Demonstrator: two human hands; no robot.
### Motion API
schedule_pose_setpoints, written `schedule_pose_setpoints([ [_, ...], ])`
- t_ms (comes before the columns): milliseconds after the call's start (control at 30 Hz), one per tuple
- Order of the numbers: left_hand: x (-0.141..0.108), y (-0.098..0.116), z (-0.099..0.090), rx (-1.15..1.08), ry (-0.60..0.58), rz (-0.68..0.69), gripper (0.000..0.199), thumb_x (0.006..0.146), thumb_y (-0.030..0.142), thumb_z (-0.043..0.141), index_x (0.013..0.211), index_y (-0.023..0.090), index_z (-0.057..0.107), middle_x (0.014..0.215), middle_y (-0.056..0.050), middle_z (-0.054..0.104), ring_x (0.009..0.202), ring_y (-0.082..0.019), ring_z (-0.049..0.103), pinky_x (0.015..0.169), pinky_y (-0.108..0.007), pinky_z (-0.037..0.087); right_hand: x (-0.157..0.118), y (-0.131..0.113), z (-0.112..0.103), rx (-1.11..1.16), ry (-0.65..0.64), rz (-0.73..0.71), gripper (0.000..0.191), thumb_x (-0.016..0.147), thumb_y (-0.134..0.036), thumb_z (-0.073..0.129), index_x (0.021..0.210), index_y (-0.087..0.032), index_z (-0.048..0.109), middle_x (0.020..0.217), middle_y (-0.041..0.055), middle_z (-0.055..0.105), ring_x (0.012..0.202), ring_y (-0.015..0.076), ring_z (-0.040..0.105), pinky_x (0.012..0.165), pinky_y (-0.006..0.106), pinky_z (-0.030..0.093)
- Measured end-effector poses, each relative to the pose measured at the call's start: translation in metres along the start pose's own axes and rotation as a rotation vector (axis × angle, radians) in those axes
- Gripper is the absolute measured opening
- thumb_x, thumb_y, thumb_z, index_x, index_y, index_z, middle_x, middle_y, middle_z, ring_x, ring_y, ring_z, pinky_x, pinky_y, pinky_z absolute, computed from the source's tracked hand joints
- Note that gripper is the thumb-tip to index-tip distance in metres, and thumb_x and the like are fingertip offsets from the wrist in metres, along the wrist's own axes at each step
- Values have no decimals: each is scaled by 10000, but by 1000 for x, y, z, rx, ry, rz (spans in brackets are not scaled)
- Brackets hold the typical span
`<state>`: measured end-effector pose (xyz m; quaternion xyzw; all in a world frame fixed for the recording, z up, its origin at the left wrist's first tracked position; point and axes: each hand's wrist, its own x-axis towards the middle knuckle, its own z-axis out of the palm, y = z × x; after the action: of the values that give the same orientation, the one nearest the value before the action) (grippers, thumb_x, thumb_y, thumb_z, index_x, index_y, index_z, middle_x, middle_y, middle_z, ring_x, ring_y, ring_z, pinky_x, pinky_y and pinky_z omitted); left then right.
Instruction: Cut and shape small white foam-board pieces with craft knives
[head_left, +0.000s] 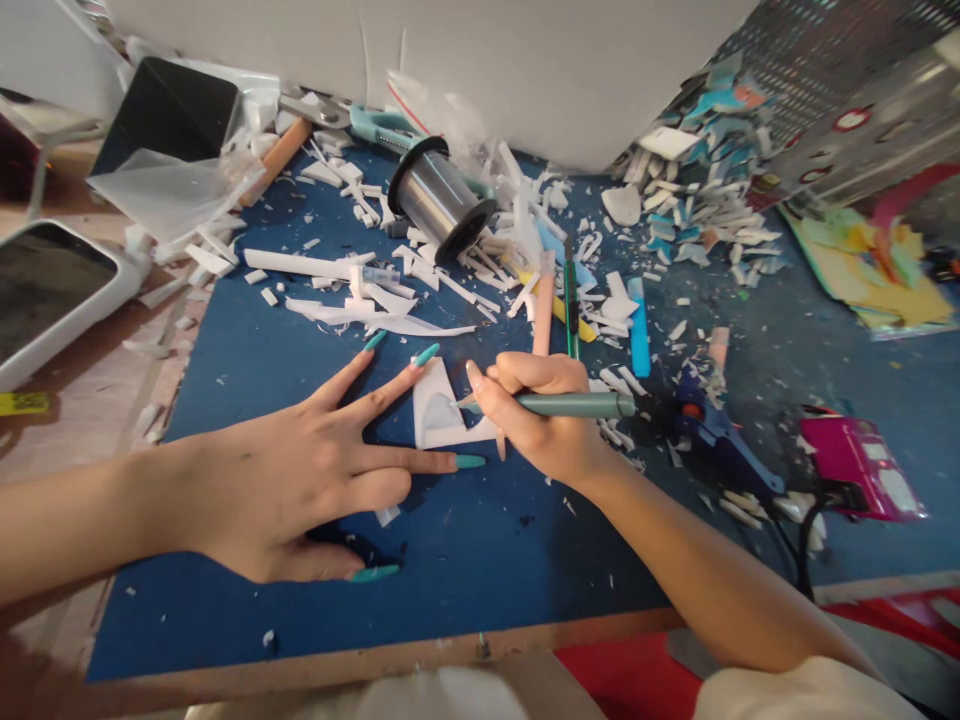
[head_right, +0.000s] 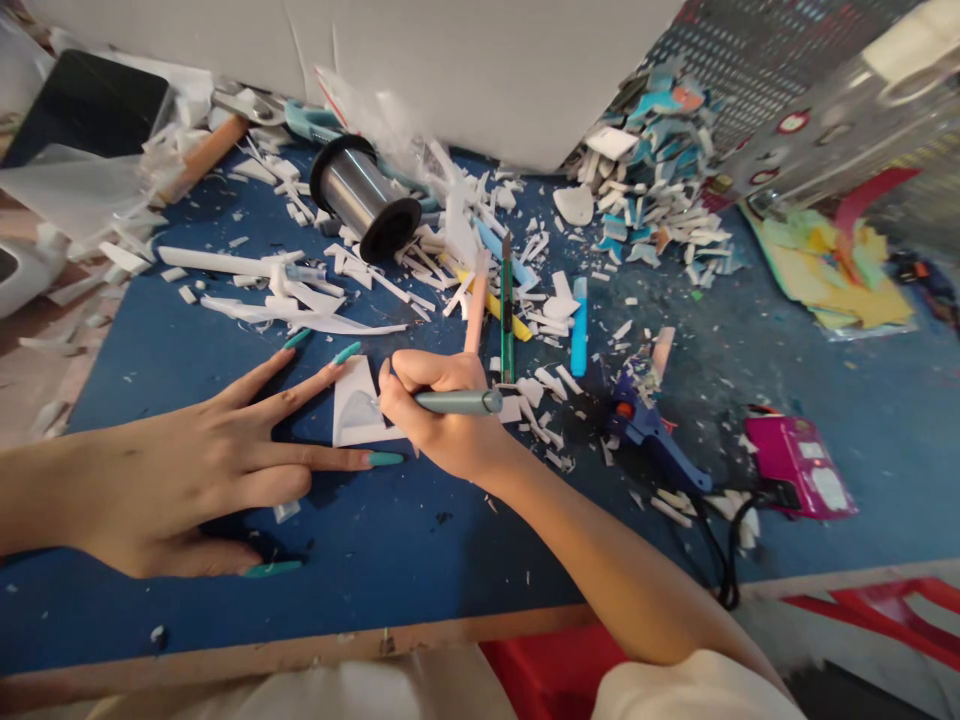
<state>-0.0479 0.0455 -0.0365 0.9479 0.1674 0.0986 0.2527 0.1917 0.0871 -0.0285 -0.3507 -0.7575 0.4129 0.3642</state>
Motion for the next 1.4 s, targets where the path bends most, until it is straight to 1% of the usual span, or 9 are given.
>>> schedule_pose_setpoints([
  [267, -2, 1, -1, 20, 3, 2, 218, 846, 307, 621, 1029, 209, 550, 1529, -16, 439, 1484, -414, -92, 1140, -733, -43, 1, -3, -2, -7, -11, 0, 457, 814, -41, 520, 531, -188, 193, 472, -81, 207, 409, 24, 236, 404, 197, 195],
  [500, -1, 0, 0, 43, 0, 20, 225, 853, 317, 614, 1025, 195, 535, 1547, -14, 410, 1482, -422, -109, 1133, -733, -61, -1, -2, -5, 52, -72, 51, 459, 780, -25, 517, 499, -187, 192, 462, -82, 192, 400, 27, 214, 395, 206, 192],
  [633, -1, 0, 0, 34, 8, 21, 252, 855, 298, 606, 1080, 204, 542, 1541, -11, 420, 1483, -400, -128, 1140, -721, -76, -3, -1, -4, 108, 42, 82, 484, 851, -72, 541, 473, -187, 264, 452, -79, 268, 395, 38, 296, 419, 202, 287],
  [700, -2, 1, 0, 25, 15, 9, 269, 848, 281, 614, 1100, 213, 545, 1530, -12, 437, 1485, -391, -120, 1142, -723, -70, -3, 0, -3, 108, 89, 68, 486, 874, -107, 570, 487, -189, 287, 464, -77, 304, 400, 41, 333, 427, 207, 300],
  [900, -2, 0, 2, 21, 32, 14, 269, 839, 285, 628, 1083, 205, 550, 1515, -41, 459, 1492, -394, -85, 1144, -715, -79, -3, 6, 2, 159, -6, 33, 437, 897, -156, 617, 554, -187, 348, 491, -85, 376, 420, 36, 418, 451, 196, 330],
  [1067, -2, 0, 0, 42, 8, 15, 253, 848, 296, 611, 1077, 206, 550, 1527, -23, 442, 1494, -389, -80, 1159, -686, -88, -3, 6, 3, 124, -57, 23, 425, 888, -135, 620, 563, -182, 350, 519, -86, 360, 456, 30, 372, 457, 187, 300],
  [1233, -1, 0, -2, 27, -12, -7, 242, 860, 358, 625, 1046, 218, 559, 1513, -18, 463, 1495, -394, -37, 1162, -689, -85, -3, 4, 2, 169, -199, 32, 438, 865, -154, 637, 539, -189, 347, 513, -79, 349, 463, 45, 351, 442, 202, 275],
  [1333, -1, 0, 0, 9, 10, -6, 292, 864, 414, 638, 1063, 216, 557, 1496, -35, 486, 1493, -404, -23, 1154, -707, -70, -3, 4, 2, 152, -157, 22, 425, 881, -161, 621, 553, -190, 354, 514, -83, 365, 452, 43, 369, 440, 198, 289],
  [1400, -2, 0, 0, 26, 12, 10, 319, 866, 385, 637, 1112, 207, 541, 1502, -52, 477, 1489, -409, -50, 1139, -729, -69, -3, 5, 2, 131, -112, 2, 411, 888, -152, 607, 566, -191, 354, 520, -88, 359, 445, 38, 368, 439, 193, 289],
])
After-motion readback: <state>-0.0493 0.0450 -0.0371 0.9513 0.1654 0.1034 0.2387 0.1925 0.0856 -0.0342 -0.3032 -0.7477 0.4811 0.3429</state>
